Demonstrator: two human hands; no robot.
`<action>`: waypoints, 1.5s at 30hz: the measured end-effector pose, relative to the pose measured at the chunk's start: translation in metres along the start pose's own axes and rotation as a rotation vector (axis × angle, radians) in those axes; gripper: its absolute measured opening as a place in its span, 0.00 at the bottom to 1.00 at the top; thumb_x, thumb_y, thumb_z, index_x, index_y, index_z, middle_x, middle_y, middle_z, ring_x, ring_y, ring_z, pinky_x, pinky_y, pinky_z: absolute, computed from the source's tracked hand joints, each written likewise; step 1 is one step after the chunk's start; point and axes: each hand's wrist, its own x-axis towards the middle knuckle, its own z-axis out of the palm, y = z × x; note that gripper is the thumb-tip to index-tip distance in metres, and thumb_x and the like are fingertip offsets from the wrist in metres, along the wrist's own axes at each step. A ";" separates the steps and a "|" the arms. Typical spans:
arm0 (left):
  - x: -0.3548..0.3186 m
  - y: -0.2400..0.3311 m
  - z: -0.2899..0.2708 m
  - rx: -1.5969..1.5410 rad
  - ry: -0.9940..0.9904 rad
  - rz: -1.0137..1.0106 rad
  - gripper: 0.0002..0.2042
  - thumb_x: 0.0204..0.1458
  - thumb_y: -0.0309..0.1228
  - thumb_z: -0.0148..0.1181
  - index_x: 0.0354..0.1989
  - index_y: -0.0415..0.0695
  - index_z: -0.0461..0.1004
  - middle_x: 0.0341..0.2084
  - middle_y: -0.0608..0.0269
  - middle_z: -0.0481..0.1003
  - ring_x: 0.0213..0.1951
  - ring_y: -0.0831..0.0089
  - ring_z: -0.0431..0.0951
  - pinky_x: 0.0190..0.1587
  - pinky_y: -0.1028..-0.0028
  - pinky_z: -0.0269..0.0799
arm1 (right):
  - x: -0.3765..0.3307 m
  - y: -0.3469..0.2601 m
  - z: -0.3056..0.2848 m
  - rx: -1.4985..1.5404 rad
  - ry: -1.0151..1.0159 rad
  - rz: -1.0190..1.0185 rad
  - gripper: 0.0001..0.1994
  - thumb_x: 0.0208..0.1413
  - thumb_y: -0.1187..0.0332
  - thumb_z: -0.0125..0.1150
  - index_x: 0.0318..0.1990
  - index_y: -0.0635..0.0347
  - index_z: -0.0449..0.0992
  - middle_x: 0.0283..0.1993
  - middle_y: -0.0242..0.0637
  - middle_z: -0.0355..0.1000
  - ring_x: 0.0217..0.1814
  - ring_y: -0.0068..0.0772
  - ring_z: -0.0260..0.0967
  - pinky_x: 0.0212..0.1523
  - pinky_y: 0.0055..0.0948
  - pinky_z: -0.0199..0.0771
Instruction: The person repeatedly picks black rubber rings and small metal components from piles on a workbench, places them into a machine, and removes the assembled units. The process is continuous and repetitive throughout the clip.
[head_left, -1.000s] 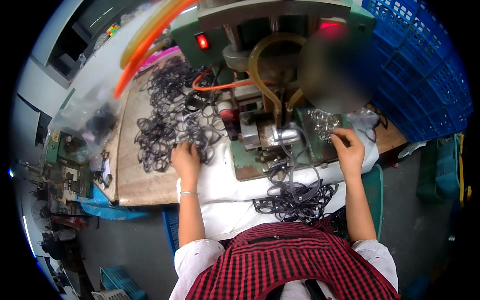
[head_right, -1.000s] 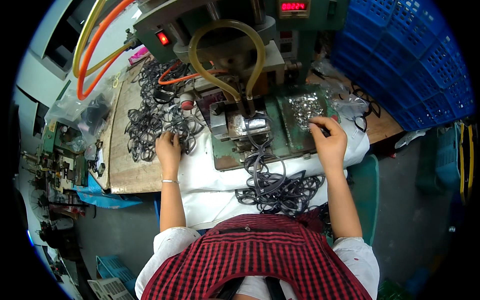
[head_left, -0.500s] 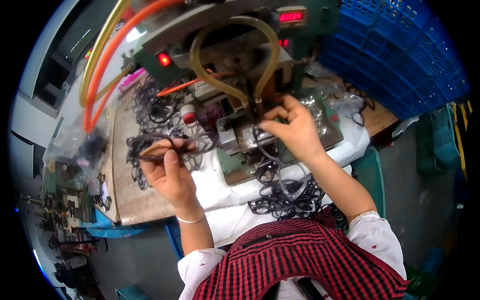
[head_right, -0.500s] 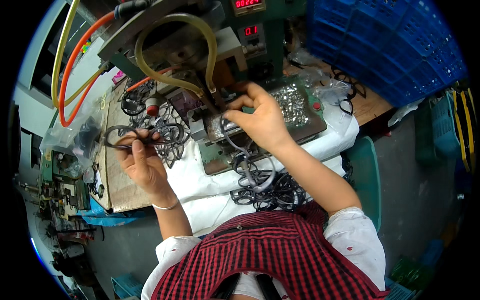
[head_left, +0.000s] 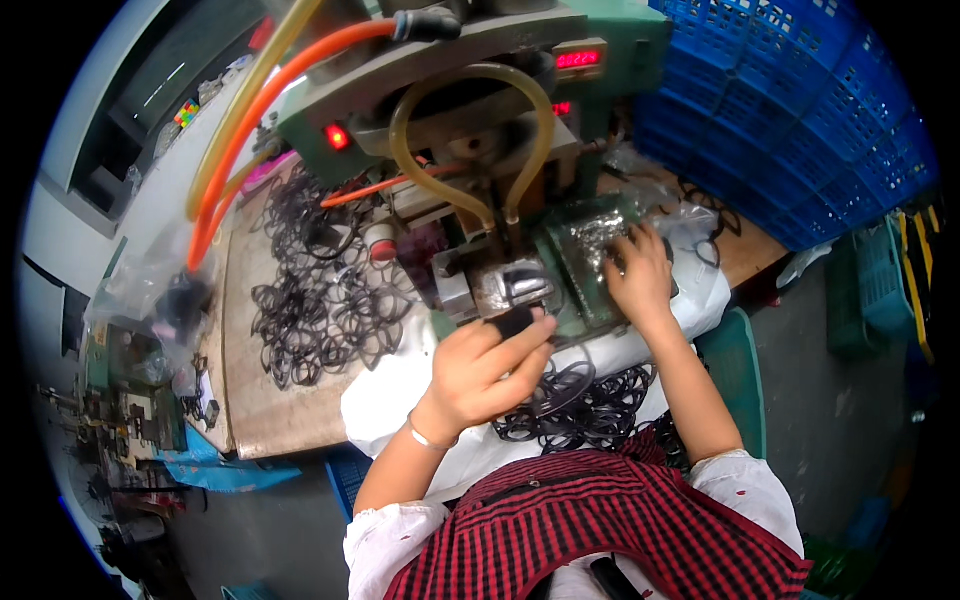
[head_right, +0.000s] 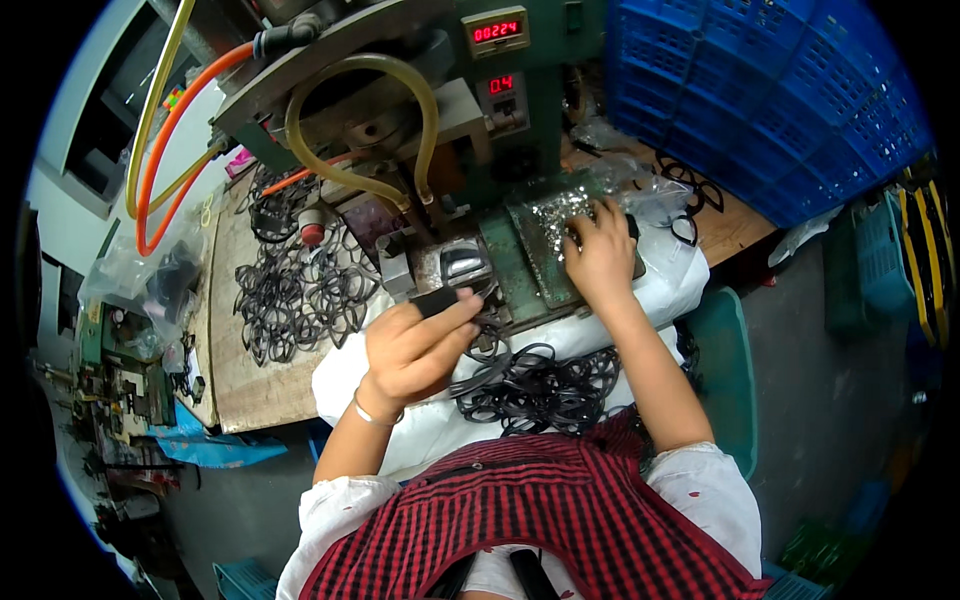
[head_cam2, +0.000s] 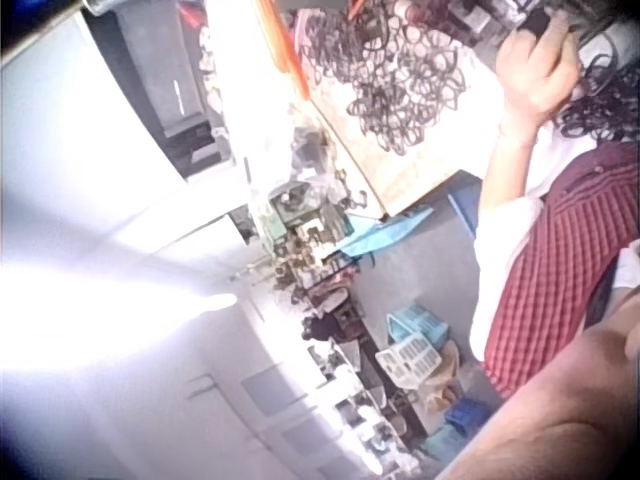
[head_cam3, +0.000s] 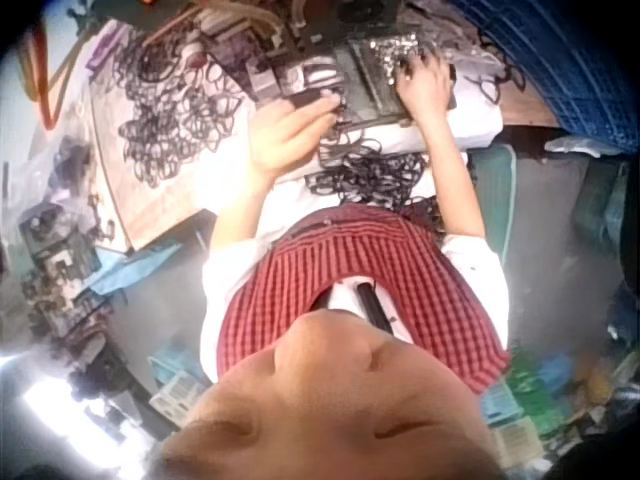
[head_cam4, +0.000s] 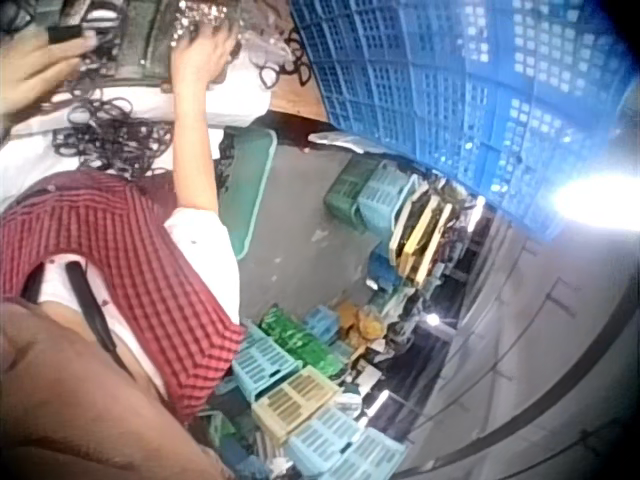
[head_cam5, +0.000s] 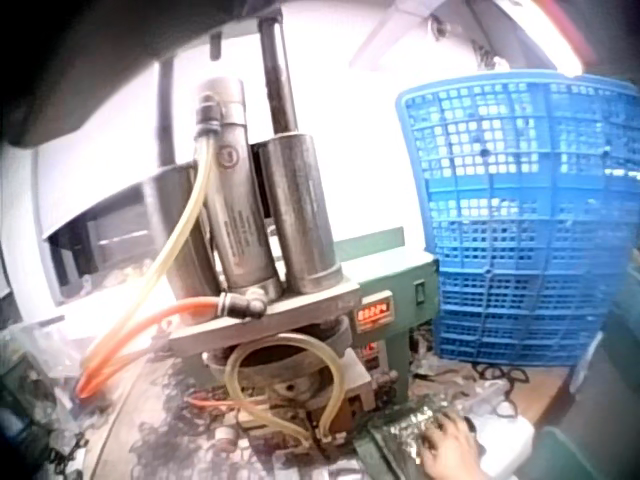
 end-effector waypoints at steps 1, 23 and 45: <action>0.001 -0.002 0.008 0.028 0.021 0.046 0.09 0.42 0.21 0.68 0.32 0.44 0.77 0.39 0.58 0.83 0.30 0.68 0.82 0.26 0.75 0.72 | 0.000 0.006 0.003 0.051 0.019 -0.030 0.09 0.48 0.69 0.66 0.37 0.59 0.80 0.59 0.47 0.72 0.69 0.52 0.60 0.64 0.49 0.64; -0.084 0.033 -0.042 0.445 0.255 -0.709 0.11 0.48 0.18 0.62 0.41 0.41 0.78 0.44 0.53 0.81 0.48 0.57 0.80 0.52 0.62 0.72 | 0.001 0.006 0.006 0.380 0.069 0.028 0.07 0.53 0.74 0.63 0.39 0.63 0.79 0.38 0.42 0.78 0.39 0.42 0.76 0.44 0.35 0.74; -0.157 -0.085 -0.031 0.116 0.326 -1.031 0.06 0.60 0.21 0.56 0.44 0.34 0.75 0.37 0.56 0.80 0.38 0.72 0.79 0.41 0.75 0.75 | 0.018 -0.070 -0.071 0.872 -0.254 0.041 0.08 0.52 0.76 0.66 0.40 0.63 0.83 0.39 0.35 0.80 0.42 0.25 0.77 0.47 0.24 0.74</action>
